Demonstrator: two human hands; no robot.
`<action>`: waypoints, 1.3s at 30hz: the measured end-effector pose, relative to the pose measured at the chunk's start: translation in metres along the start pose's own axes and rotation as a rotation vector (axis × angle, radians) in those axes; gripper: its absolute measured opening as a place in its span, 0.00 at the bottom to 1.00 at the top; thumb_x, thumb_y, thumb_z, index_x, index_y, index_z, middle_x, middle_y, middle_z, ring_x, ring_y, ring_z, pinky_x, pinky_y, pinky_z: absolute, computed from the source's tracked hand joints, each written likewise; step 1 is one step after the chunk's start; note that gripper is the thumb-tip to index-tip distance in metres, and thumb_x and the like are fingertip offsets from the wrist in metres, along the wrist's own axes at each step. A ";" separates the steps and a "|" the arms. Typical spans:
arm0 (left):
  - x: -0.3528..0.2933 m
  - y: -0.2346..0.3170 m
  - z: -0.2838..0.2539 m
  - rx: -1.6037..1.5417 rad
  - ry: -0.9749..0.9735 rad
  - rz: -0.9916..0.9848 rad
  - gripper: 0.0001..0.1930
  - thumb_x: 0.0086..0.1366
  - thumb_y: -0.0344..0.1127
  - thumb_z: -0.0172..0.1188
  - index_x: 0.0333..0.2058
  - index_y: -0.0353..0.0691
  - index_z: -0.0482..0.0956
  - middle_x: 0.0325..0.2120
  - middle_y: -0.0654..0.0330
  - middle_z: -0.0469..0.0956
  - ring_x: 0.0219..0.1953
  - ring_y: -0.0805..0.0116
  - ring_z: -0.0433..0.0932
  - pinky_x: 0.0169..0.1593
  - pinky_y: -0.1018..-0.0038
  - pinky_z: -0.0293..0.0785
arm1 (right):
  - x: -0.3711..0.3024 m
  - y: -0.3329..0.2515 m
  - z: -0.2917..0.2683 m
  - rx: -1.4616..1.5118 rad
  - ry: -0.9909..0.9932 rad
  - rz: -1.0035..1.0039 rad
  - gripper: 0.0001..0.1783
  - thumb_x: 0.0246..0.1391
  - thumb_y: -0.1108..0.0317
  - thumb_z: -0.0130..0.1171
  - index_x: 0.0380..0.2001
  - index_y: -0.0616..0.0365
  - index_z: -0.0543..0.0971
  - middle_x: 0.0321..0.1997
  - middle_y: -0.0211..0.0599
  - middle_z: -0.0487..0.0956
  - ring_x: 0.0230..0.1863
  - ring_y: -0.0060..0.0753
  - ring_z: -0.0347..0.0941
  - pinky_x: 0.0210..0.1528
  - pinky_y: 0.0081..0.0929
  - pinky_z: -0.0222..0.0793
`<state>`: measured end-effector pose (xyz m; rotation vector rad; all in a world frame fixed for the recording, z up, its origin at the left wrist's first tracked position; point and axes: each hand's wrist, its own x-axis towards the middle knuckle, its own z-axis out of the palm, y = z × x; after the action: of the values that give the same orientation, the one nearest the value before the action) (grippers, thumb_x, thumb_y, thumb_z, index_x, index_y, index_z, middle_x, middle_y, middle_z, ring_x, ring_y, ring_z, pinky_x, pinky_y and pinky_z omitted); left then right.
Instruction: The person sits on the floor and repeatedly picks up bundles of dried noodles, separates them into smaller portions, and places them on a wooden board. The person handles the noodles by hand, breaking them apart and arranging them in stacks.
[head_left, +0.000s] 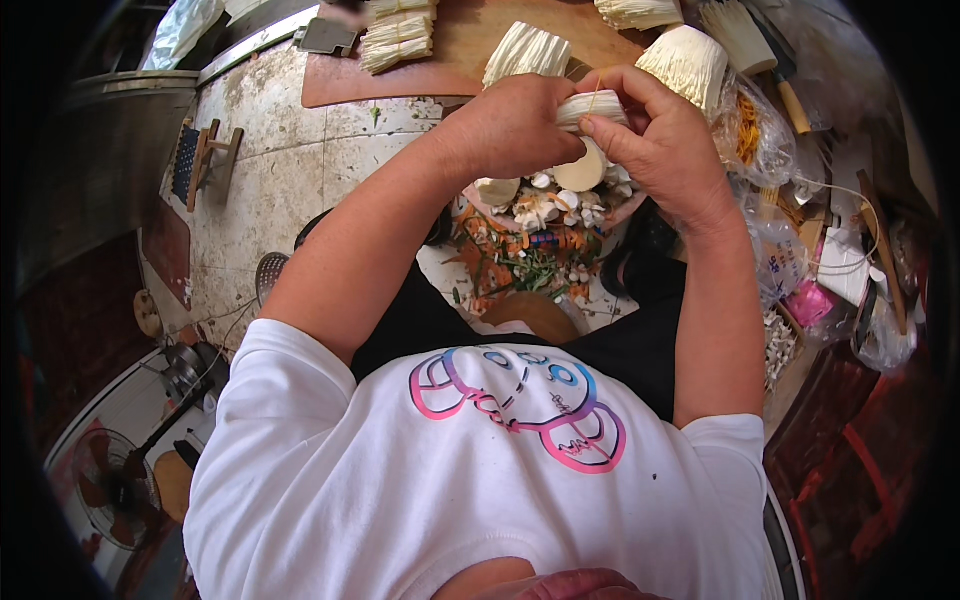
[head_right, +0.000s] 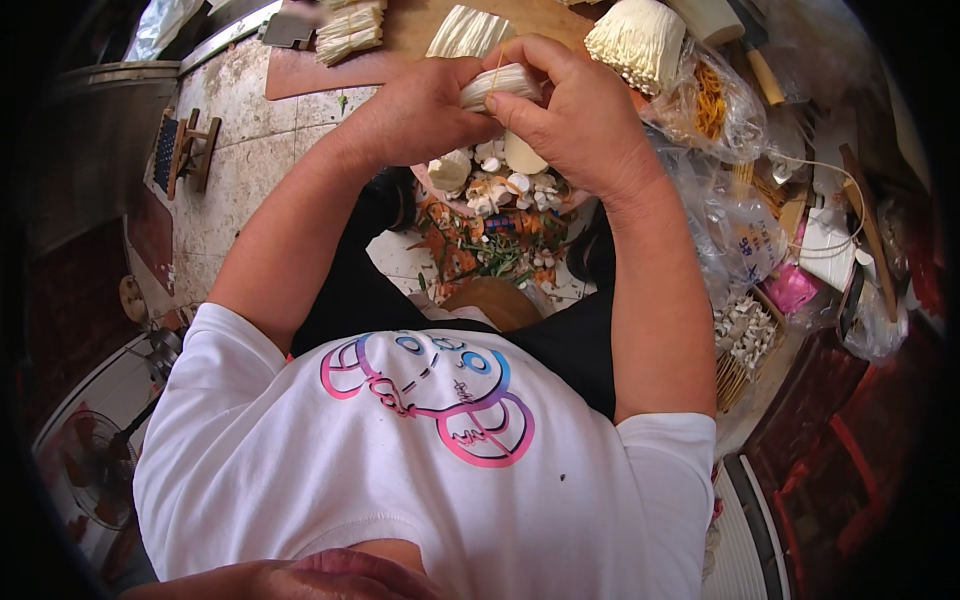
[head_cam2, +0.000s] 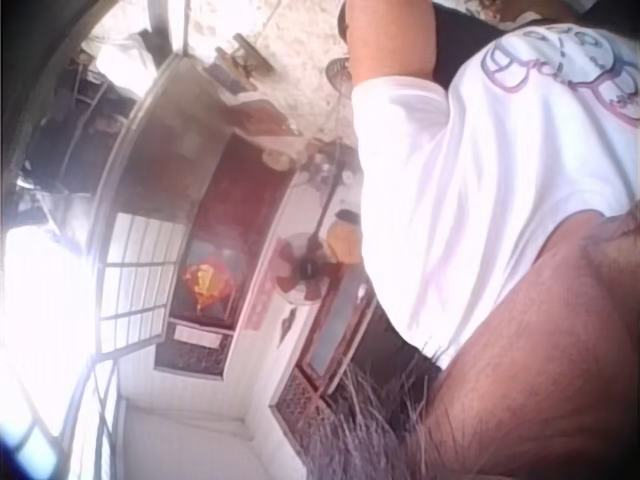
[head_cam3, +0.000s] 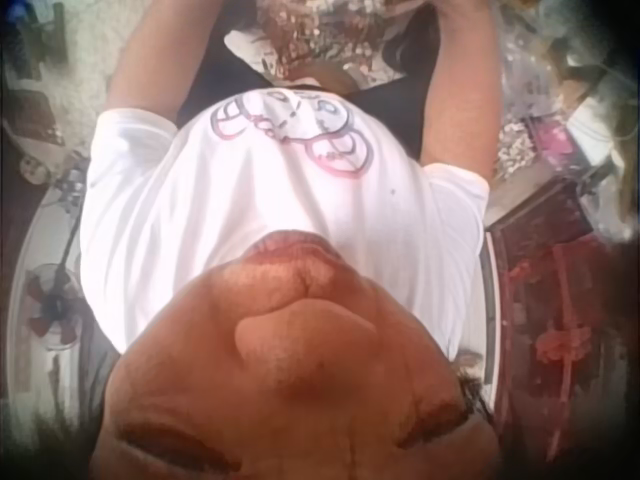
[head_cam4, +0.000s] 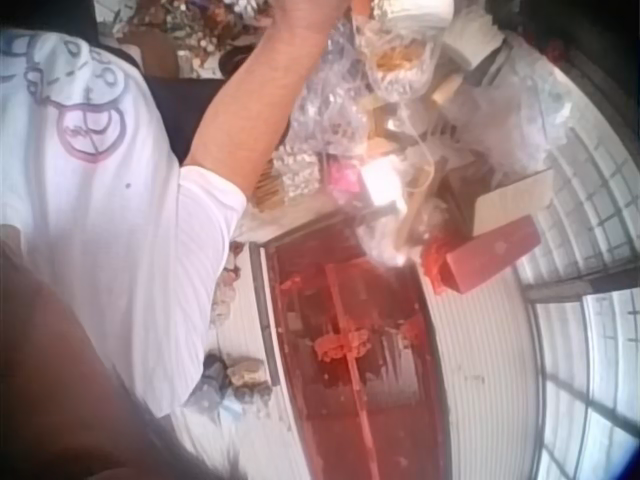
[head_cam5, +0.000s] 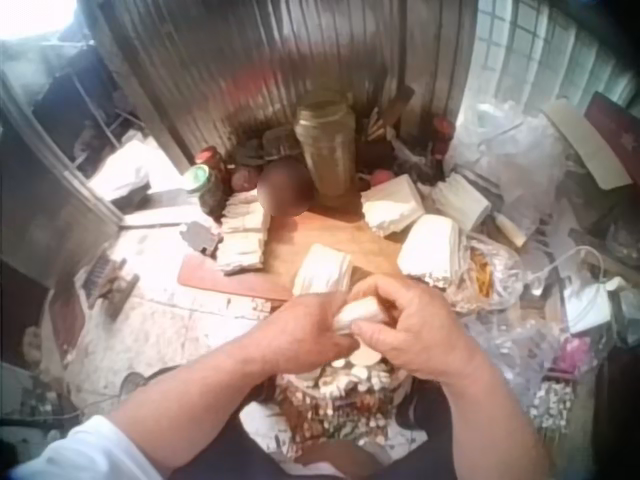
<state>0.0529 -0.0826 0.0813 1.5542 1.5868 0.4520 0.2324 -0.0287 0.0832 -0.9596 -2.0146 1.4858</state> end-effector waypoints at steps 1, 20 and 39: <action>0.000 0.001 0.001 -0.019 0.014 0.002 0.20 0.53 0.34 0.66 0.45 0.34 0.76 0.33 0.55 0.81 0.35 0.70 0.79 0.43 0.73 0.75 | 0.000 -0.001 0.000 0.015 0.005 0.009 0.16 0.47 0.66 0.63 0.41 0.56 0.77 0.31 0.30 0.79 0.32 0.19 0.74 0.37 0.21 0.72; -0.006 0.016 -0.002 -0.127 0.003 0.063 0.33 0.40 0.32 0.74 0.46 0.35 0.71 0.37 0.52 0.80 0.40 0.62 0.80 0.45 0.70 0.76 | -0.002 -0.023 -0.002 0.242 -0.165 0.260 0.15 0.46 0.69 0.63 0.40 0.59 0.79 0.25 0.30 0.78 0.21 0.16 0.73 0.23 0.15 0.70; 0.016 -0.103 -0.084 0.131 0.272 -0.082 0.23 0.51 0.42 0.62 0.45 0.36 0.75 0.31 0.55 0.78 0.33 0.66 0.76 0.38 0.72 0.72 | -0.002 -0.012 0.001 0.195 -0.009 0.332 0.23 0.54 0.67 0.59 0.54 0.59 0.72 0.40 0.32 0.76 0.28 0.15 0.71 0.29 0.12 0.67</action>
<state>-0.0749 -0.0596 0.0469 1.5686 1.9139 0.5417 0.2296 -0.0326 0.0942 -1.2478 -1.7355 1.8223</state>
